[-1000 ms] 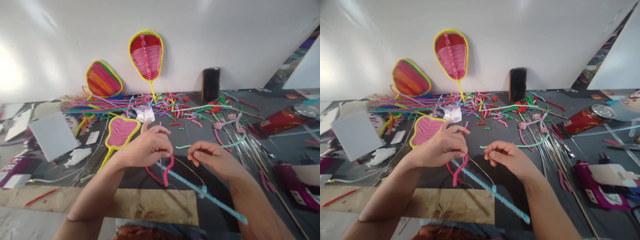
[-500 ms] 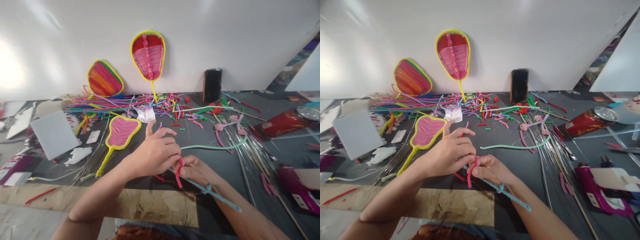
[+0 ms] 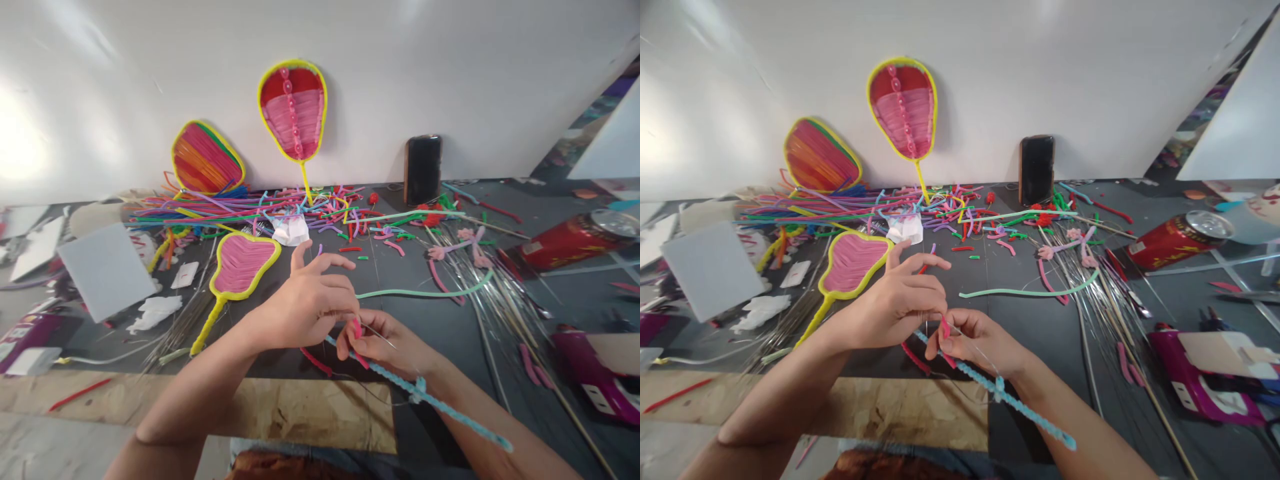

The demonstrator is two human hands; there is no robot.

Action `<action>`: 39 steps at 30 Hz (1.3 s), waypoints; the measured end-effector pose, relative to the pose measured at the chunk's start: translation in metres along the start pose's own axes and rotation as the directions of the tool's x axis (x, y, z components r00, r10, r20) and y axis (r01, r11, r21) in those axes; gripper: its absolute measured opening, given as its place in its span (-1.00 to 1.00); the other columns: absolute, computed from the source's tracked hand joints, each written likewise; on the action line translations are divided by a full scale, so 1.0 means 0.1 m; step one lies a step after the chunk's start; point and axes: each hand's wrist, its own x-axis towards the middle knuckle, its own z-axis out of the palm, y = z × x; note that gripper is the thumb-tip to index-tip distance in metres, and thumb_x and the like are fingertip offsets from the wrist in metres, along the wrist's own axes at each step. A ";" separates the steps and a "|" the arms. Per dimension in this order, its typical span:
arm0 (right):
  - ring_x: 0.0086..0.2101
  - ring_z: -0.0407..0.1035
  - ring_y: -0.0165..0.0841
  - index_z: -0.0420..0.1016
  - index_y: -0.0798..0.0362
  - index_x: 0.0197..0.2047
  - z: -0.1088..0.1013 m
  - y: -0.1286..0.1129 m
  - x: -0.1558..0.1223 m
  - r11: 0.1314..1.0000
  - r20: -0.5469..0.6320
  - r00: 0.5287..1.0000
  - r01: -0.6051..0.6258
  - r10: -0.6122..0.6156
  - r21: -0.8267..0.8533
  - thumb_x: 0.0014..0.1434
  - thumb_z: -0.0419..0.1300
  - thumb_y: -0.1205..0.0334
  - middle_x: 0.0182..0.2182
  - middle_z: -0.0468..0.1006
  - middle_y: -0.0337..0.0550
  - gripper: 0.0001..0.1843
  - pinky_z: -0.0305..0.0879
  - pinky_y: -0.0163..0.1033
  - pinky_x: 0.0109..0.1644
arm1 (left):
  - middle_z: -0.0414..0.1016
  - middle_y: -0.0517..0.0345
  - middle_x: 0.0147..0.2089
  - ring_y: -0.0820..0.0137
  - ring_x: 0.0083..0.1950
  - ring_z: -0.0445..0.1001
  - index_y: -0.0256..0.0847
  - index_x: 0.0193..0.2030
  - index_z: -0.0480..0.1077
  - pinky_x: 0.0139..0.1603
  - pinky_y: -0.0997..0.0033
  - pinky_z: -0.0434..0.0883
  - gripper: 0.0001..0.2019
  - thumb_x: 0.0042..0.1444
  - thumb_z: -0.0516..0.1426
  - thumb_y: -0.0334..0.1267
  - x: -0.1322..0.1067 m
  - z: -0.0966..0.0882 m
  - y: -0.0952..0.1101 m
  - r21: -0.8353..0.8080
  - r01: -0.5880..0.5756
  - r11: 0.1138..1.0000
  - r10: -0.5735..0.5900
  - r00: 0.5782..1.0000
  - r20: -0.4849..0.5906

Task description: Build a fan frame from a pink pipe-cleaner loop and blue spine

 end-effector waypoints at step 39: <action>-0.52 0.14 -0.45 0.37 0.08 -0.48 -0.15 -0.22 -0.12 0.711 -0.221 0.968 -0.075 -0.116 -0.699 0.22 0.08 -0.08 -0.57 0.30 -0.28 -0.58 0.02 -0.34 -0.46 | 0.55 0.22 -0.29 0.19 0.17 0.27 -0.15 -0.36 0.43 0.28 -0.21 -0.38 -0.82 0.15 0.02 -0.39 -0.03 0.03 -0.14 0.246 0.087 0.965 -0.097 0.995 0.029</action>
